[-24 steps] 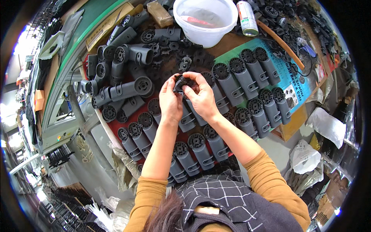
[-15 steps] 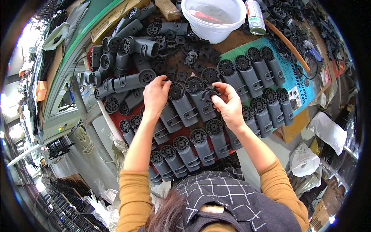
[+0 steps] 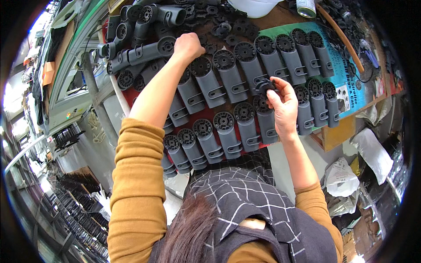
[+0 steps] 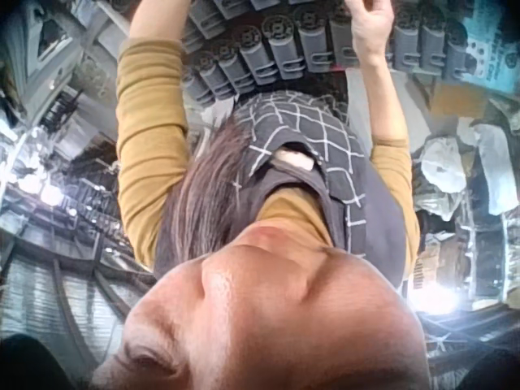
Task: The person retrieves small black plastic parts from a sack and cleans them one by one using a toothbrush and water from a bucket. After cleaning, the parts are placed into gray cylindrical holders arranged on a workbench.
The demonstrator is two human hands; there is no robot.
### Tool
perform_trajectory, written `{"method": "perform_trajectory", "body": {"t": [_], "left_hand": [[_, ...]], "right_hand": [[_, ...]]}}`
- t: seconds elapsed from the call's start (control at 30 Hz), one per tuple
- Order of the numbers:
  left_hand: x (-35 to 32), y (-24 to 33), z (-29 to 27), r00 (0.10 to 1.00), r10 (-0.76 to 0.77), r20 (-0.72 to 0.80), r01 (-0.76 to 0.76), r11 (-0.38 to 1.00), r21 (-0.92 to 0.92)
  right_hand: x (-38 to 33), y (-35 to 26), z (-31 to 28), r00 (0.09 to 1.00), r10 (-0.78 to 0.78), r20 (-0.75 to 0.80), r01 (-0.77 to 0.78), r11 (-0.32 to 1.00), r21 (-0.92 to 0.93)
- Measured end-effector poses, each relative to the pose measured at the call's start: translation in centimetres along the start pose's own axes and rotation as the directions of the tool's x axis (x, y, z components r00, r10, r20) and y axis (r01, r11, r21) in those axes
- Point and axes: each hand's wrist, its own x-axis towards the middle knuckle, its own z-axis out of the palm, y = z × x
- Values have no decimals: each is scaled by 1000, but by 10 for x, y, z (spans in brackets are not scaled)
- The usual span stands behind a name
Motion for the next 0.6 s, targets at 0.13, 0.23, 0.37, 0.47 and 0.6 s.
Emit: {"method": "perform_trajectory", "body": {"t": [0.13,0.23,0.37,0.47,0.6], "left_hand": [[-5,1,-14,997,-55,-53,56,998,7],[-46,11,-34,930,40,-366,-170,928,-332],[-149,69,-34,988,-78,-131,-94,361,-928],[-202,103,-38,988,-97,-122,-110,121,-987],[-238,122,-49,975,-217,-55,-77,-94,-993]], "right_hand": [[-9,-3,-13,1000,-21,-19,22,999,25],[-19,-10,-13,996,-86,34,85,995,50],[-37,-21,7,986,-40,165,19,992,126],[-46,-28,17,946,-45,321,-13,984,177],[-52,-39,11,925,2,380,-43,994,98]]}}
